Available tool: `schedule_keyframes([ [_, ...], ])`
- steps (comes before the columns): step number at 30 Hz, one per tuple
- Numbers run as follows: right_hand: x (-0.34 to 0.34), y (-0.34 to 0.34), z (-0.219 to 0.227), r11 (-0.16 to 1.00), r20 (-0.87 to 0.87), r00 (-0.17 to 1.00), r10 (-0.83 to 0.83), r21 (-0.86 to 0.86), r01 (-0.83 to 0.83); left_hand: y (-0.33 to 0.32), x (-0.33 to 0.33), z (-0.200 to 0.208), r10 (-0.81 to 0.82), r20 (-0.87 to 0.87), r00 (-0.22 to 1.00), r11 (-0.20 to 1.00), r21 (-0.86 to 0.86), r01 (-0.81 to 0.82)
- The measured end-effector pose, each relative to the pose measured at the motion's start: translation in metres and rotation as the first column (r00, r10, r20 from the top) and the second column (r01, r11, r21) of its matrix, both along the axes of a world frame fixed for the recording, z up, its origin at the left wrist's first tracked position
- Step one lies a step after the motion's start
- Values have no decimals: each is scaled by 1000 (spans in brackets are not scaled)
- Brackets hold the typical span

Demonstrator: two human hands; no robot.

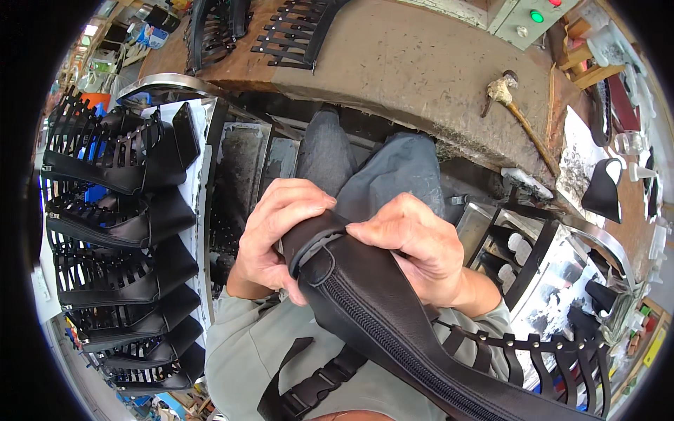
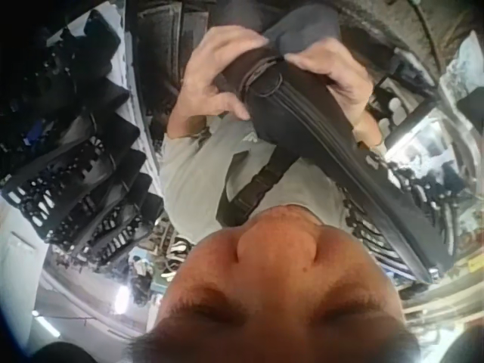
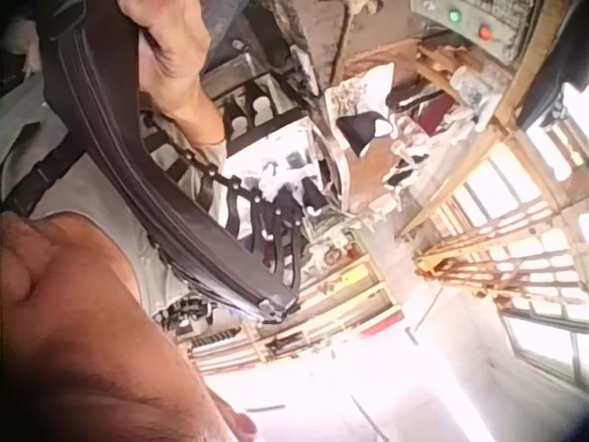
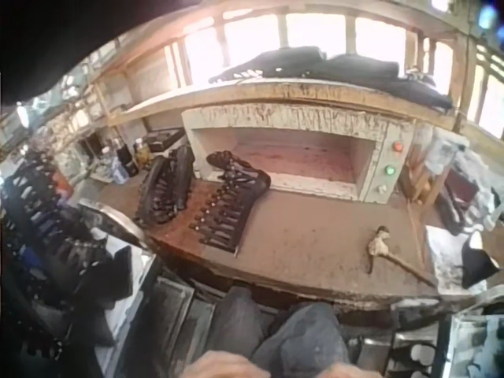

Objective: Assemble the upper straps and platform soles of high-top sandals using manual fitting and a hammer.

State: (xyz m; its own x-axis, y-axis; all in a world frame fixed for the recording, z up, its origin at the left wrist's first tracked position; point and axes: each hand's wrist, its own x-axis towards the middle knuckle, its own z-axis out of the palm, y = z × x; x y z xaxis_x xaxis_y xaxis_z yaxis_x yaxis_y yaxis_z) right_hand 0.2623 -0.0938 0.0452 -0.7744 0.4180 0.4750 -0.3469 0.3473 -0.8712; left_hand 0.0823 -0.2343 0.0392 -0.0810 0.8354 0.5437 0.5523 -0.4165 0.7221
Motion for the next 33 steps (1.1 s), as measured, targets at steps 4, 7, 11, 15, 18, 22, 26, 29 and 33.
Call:
schedule_keyframes([
  [4,3,2,7,998,11,1000,29,63,-30,-1,4,5,2,-10,1000,1000,-17,-2],
  [7,4,0,8,994,1,1000,11,107,-11,-4,7,7,6,-34,999,1000,-4,-6],
  [11,8,0,9,995,5,1000,6,103,-6,-4,9,10,-7,-64,998,1000,-9,7],
  [15,12,1,10,996,13,1000,14,91,-15,-3,12,11,-7,-79,997,1000,-11,6],
  [18,11,0,6,997,4,1000,12,70,-12,-3,12,12,-21,-110,994,1000,-4,20],
  [22,8,-1,2,999,-13,1000,-28,42,28,-2,8,15,-33,-150,988,999,-8,33],
  [26,13,1,-1,998,18,998,-57,29,56,5,15,14,21,-179,984,999,35,-15],
  [29,17,4,4,997,61,997,-54,60,51,9,21,18,80,-123,989,996,48,-74],
  [33,16,0,3,997,25,998,-50,52,49,8,27,19,128,-139,982,988,101,-114],
])
